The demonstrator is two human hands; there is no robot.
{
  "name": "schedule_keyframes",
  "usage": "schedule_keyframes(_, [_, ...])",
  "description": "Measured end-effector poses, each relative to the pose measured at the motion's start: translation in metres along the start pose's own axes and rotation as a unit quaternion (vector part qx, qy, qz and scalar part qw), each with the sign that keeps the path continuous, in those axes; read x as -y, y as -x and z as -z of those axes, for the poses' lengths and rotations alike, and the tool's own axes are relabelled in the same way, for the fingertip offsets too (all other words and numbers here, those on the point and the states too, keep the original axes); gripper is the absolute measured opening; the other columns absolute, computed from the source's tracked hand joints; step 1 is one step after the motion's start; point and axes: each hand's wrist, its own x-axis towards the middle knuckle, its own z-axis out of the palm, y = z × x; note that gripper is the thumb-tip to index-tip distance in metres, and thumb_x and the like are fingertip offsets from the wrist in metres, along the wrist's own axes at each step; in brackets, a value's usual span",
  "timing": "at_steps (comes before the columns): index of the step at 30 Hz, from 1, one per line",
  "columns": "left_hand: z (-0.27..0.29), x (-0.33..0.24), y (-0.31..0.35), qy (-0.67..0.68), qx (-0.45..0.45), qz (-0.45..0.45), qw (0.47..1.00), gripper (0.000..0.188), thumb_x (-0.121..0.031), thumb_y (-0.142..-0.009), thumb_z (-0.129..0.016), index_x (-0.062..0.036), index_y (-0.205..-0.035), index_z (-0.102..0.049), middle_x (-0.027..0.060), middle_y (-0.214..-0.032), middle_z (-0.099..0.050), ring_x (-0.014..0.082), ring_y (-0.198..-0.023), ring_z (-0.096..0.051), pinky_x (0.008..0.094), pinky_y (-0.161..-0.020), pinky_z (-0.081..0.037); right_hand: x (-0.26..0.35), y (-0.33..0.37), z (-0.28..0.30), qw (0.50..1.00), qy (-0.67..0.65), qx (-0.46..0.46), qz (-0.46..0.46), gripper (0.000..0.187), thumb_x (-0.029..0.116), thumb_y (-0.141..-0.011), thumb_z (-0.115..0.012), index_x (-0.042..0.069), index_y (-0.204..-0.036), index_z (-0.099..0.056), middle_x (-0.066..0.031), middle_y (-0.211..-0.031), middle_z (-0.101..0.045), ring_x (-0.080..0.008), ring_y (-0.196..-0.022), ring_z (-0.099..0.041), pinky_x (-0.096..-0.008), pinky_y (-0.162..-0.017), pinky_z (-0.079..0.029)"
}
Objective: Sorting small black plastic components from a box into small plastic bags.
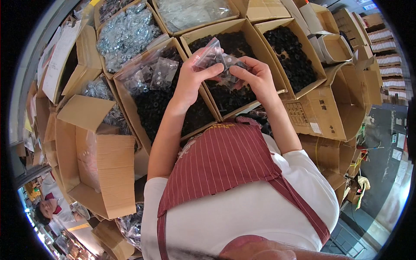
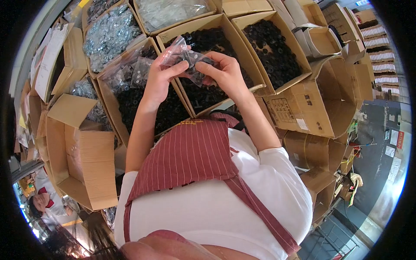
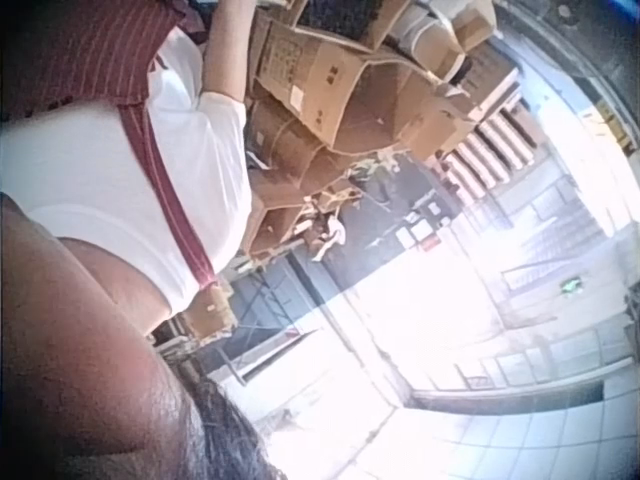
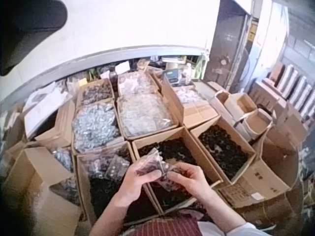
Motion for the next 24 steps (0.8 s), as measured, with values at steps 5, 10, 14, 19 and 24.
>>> schedule_keyframes(5, [0.003, 0.002, 0.002, -0.005, -0.020, -0.033, 0.999, 0.046, -0.003, -0.087, -0.072, -0.0009, -0.132, -0.059, 0.0058, -0.114, -0.068, 0.0146, -0.098, -0.065, 0.0300, -0.082, -0.055, 0.000, 0.004, 0.002, 0.999, -0.033, -0.006, 0.019, 0.028, 0.027, -0.098, -0.065, -0.001, -0.104, -0.068, -0.0038, -0.079, -0.068, -0.0104, -0.064, -0.065, -0.0251, -0.059, -0.053])
schedule_keyframes(10, [0.000, -0.001, 0.002, 0.024, -0.077, -0.075, 0.994, 0.036, -0.002, -0.083, -0.076, -0.0011, -0.117, -0.065, 0.0026, -0.103, -0.069, 0.0127, -0.091, -0.064, 0.0287, -0.079, -0.053, 0.006, 0.006, -0.002, 0.994, -0.105, 0.022, -0.011, 0.041, 0.037, -0.103, -0.055, -0.002, -0.115, -0.064, -0.0088, -0.088, -0.069, -0.0178, -0.074, -0.070, -0.0312, -0.067, -0.059])
schedule_keyframes(14, [0.001, -0.004, 0.002, 0.024, -0.097, -0.081, 0.992, 0.036, 0.000, -0.083, -0.074, -0.0010, -0.118, -0.065, 0.0035, -0.103, -0.069, 0.0130, -0.091, -0.065, 0.0282, -0.080, -0.053, 0.010, 0.005, -0.008, 0.993, -0.101, 0.055, 0.002, 0.029, 0.018, -0.099, -0.062, -0.003, -0.118, -0.062, -0.0090, -0.097, -0.069, -0.0154, -0.085, -0.069, -0.0324, -0.077, -0.061])
schedule_keyframes(19, [0.006, -0.009, 0.004, 0.026, -0.082, -0.080, 0.993, 0.038, -0.005, -0.089, -0.067, 0.0005, -0.126, -0.062, 0.0059, -0.107, -0.070, 0.0140, -0.091, -0.068, 0.0265, -0.076, -0.054, 0.016, 0.005, -0.008, 0.992, -0.113, 0.056, 0.012, 0.030, 0.002, -0.091, -0.065, -0.004, -0.120, -0.061, -0.0104, -0.100, -0.070, -0.0168, -0.090, -0.069, -0.0329, -0.081, -0.061])
schedule_keyframes(24, [0.010, -0.013, 0.003, 0.029, -0.088, -0.082, 0.992, 0.035, -0.006, -0.089, -0.067, 0.0018, -0.124, -0.062, 0.0079, -0.106, -0.070, 0.0160, -0.089, -0.070, 0.0287, -0.074, -0.056, 0.011, 0.003, -0.003, 0.987, -0.136, 0.083, 0.003, 0.033, -0.002, -0.088, -0.062, -0.004, -0.121, -0.060, -0.0130, -0.102, -0.071, -0.0208, -0.093, -0.070, -0.0346, -0.084, -0.060])
